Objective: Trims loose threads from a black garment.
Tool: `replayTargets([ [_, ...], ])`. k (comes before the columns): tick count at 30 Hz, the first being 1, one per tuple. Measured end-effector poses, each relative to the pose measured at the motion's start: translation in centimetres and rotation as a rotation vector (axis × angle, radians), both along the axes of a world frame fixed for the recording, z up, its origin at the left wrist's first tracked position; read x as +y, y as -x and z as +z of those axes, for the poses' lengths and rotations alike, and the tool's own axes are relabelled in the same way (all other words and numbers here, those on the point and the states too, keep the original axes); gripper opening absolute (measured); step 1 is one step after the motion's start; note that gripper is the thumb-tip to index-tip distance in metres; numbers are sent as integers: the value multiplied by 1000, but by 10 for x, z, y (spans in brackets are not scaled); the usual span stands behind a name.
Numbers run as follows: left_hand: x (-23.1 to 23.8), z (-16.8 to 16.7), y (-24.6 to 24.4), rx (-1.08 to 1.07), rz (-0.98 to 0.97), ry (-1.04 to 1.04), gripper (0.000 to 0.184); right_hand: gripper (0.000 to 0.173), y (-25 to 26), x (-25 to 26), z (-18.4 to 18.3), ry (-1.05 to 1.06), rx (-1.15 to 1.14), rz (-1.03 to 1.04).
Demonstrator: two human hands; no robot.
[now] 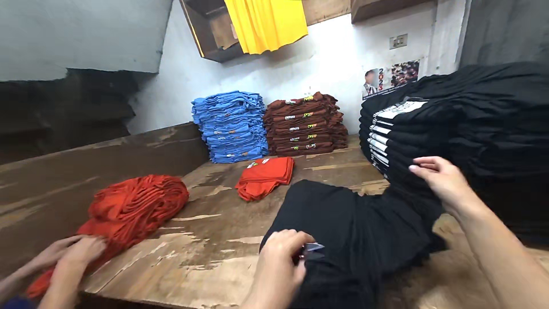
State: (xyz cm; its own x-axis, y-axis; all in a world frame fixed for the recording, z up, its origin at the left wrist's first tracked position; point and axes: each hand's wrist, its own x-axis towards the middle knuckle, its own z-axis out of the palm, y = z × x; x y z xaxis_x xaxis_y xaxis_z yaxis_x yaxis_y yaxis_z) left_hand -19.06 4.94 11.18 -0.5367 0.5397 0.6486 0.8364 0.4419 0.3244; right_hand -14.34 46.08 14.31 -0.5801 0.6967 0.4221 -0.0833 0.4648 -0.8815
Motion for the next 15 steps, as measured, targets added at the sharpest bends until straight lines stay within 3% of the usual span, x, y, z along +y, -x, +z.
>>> replayTargets([
  [2, 4, -10, -23, 72, 17, -74, 20, 25, -40, -63, 23, 38, 99, 39],
  [5, 10, -4, -53, 8, 51, -131, 16, 16, -76, -121, 0, -64, 242, 217],
  [6, 12, -3, -61, 0, 67, -128, 16, 20, -87, -139, -12, -72, 231, 326],
  [9, 12, -3, -74, -35, 28, -154, 15, 59, -119, -184, -39, -107, 101, 627],
  [10, 11, -3, -77, -63, -4, -175, 15, 54, -126, -192, -46, -132, 115, 661],
  [12, 7, -3, -81, -136, -69, -213, 16, 26, -139, -194, -53, -184, 187, 633],
  [15, 2, -3, -81, -206, -114, -218, 14, 15, -157, -175, -44, -97, 191, 659],
])
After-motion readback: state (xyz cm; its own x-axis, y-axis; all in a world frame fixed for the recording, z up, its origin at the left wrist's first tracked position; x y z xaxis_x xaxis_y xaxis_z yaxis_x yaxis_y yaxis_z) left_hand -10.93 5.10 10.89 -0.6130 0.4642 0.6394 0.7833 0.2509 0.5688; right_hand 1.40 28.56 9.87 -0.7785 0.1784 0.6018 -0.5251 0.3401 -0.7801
